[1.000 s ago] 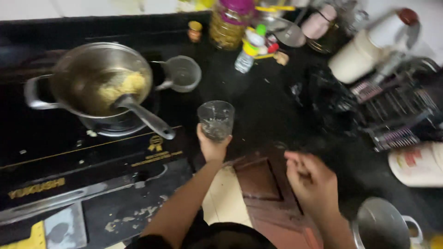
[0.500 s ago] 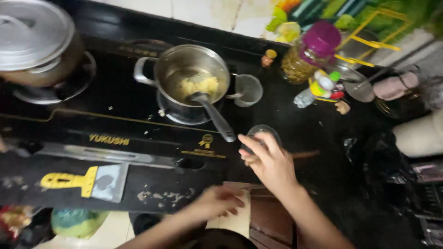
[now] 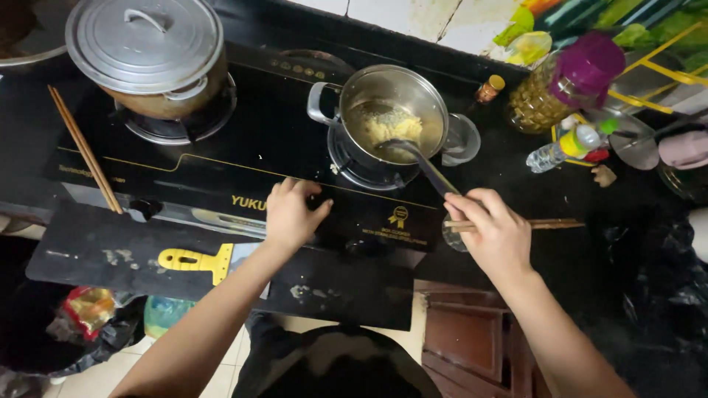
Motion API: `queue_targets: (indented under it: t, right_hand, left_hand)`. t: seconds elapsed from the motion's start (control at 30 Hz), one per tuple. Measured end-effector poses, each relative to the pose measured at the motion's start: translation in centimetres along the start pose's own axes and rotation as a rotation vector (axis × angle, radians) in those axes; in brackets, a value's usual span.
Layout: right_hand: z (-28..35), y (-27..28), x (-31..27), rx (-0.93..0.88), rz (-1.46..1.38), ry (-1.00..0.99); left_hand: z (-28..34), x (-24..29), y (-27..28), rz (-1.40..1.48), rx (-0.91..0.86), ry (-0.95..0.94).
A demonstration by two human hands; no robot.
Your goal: Pouring oil into a pot on a gas stove and sautéing minced garlic using a ladle and chopsticks.
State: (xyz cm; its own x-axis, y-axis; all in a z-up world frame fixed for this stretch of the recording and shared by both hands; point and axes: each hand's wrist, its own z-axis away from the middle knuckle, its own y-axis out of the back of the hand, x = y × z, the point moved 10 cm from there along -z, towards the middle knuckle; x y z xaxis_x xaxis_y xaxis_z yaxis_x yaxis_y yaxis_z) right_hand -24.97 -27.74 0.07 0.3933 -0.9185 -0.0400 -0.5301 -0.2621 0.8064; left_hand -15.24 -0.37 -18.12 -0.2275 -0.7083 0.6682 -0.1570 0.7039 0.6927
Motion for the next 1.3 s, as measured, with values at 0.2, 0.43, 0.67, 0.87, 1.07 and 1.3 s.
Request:
queue_targets:
  t: [0.2,0.43,0.67,0.87,1.07,1.3]
  right_hand:
    - [1.3,0.0,-1.5,0.012,0.012,-0.111]
    - [1.7,0.1,-1.7,-0.022,0.050,-0.246]
    - [1.5,0.0,-1.5,-0.033,0.037,-0.290]
    - [-0.5,-0.3,-1.9,-0.103,0.031,-0.228]
    - [-2.8,-1.1,-1.2,-0.170,-0.011,-0.145]
    - [-6.0,0.6,-1.2,-0.132,0.207,-0.044]
  left_hand:
    - [-5.1,-0.6,-3.0,-0.141,0.013,-0.057]
    - [-6.4,-1.4,-4.6,-0.122,-0.037,-0.124]
    - [-2.9,0.5,-4.2,-0.039,-0.168,-0.153]
    - [-0.5,1.5,1.1,0.093,-0.109,-0.273]
    - [-3.6,-4.0,6.0,-0.038,0.117,-0.207]
    - [-4.1,-6.2,6.2,-0.246,0.175,-0.228]
